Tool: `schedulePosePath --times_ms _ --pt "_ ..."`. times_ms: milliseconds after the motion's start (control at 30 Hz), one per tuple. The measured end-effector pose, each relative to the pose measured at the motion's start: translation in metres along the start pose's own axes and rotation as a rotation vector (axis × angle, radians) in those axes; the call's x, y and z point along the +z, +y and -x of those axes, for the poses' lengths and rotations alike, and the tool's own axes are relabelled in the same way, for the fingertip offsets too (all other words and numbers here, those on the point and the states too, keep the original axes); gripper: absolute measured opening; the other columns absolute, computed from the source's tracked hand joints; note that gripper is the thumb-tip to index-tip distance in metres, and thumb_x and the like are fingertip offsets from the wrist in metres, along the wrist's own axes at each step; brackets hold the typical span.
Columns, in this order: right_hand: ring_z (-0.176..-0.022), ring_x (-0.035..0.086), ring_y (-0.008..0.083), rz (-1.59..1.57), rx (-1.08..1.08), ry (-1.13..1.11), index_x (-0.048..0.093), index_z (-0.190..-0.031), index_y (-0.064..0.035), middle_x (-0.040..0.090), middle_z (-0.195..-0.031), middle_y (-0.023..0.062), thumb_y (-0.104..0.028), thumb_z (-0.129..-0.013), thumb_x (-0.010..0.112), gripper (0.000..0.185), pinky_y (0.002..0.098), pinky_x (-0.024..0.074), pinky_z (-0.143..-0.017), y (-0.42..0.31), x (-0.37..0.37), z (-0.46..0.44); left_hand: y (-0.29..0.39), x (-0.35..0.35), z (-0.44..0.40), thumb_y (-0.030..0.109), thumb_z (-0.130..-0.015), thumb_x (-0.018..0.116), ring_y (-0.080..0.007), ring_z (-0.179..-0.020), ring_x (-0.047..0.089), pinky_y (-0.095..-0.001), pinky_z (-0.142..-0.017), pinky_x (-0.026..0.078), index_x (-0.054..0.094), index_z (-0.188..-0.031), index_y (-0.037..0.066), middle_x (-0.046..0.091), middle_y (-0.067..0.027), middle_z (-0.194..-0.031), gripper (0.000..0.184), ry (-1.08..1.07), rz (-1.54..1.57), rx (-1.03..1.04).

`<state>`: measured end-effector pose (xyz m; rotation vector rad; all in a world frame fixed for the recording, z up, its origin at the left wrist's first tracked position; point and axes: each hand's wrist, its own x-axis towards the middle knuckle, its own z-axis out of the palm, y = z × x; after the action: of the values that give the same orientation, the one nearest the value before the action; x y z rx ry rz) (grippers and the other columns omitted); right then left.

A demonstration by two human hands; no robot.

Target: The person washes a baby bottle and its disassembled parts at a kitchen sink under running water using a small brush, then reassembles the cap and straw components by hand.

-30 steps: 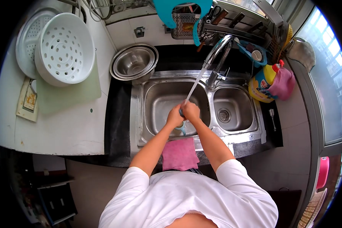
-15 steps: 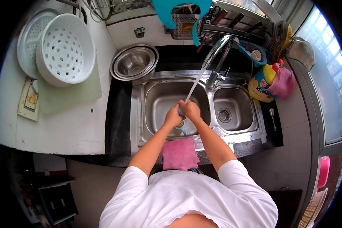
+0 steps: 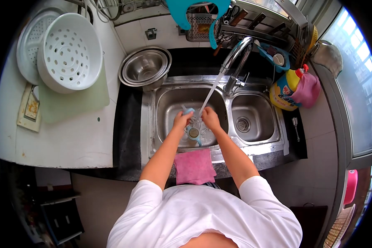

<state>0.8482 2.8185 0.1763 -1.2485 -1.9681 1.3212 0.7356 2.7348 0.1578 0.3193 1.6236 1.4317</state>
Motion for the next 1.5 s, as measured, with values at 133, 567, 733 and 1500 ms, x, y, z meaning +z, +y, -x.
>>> schedulePosePath --times_ms 133,567,733,1500 --pt "-0.076 0.056 0.037 0.389 -0.28 -0.003 0.056 -0.081 -0.0031 0.058 -0.081 0.0182 -0.019 -0.08 0.046 0.019 0.0439 0.0449 -0.066 -0.002 0.01 0.009 0.005 0.015 0.003 0.035 -0.073 0.065 -0.018 -0.07 0.055 -0.0283 -0.06 0.042 0.054 -0.096 0.01 0.056 -0.0042 -0.082 0.036 -0.137 0.533 -0.268" --pt "-0.062 0.061 0.0312 0.925 -0.401 -0.267 0.054 -0.08 -0.0081 0.061 -0.074 0.0148 -0.02 -0.078 0.046 0.014 0.0417 0.0472 -0.051 -0.028 -0.008 0.007 -0.013 0.027 -0.006 0.039 -0.085 0.038 -0.0223 -0.083 0.057 -0.0381 -0.074 0.048 0.054 -0.097 0.01 0.058 -0.0095 -0.091 0.036 -0.216 0.8 -0.564" --pt "-0.071 0.06 0.0333 0.639 -0.453 -0.255 0.054 -0.081 -0.0066 0.062 -0.077 0.0139 -0.01 -0.072 0.05 0.011 0.0431 0.0481 -0.06 -0.008 -0.004 0.002 -0.01 0.024 -0.016 0.031 -0.086 0.039 -0.0224 -0.074 0.059 -0.038 -0.068 0.051 0.056 -0.088 0.009 0.06 -0.0077 -0.084 0.028 -0.163 0.834 -0.469" --pt "-0.068 0.056 0.0373 0.59 -0.331 -0.136 0.057 -0.076 -0.0086 0.058 -0.067 0.0175 -0.031 -0.085 0.046 0.027 0.0445 0.0431 -0.058 -0.027 -0.003 0.0 -0.006 0.013 -0.02 0.014 -0.086 0.037 -0.024 -0.086 0.055 -0.0405 -0.08 0.046 0.054 -0.094 0.003 0.057 -0.0112 -0.093 0.021 -0.086 0.787 -0.292"
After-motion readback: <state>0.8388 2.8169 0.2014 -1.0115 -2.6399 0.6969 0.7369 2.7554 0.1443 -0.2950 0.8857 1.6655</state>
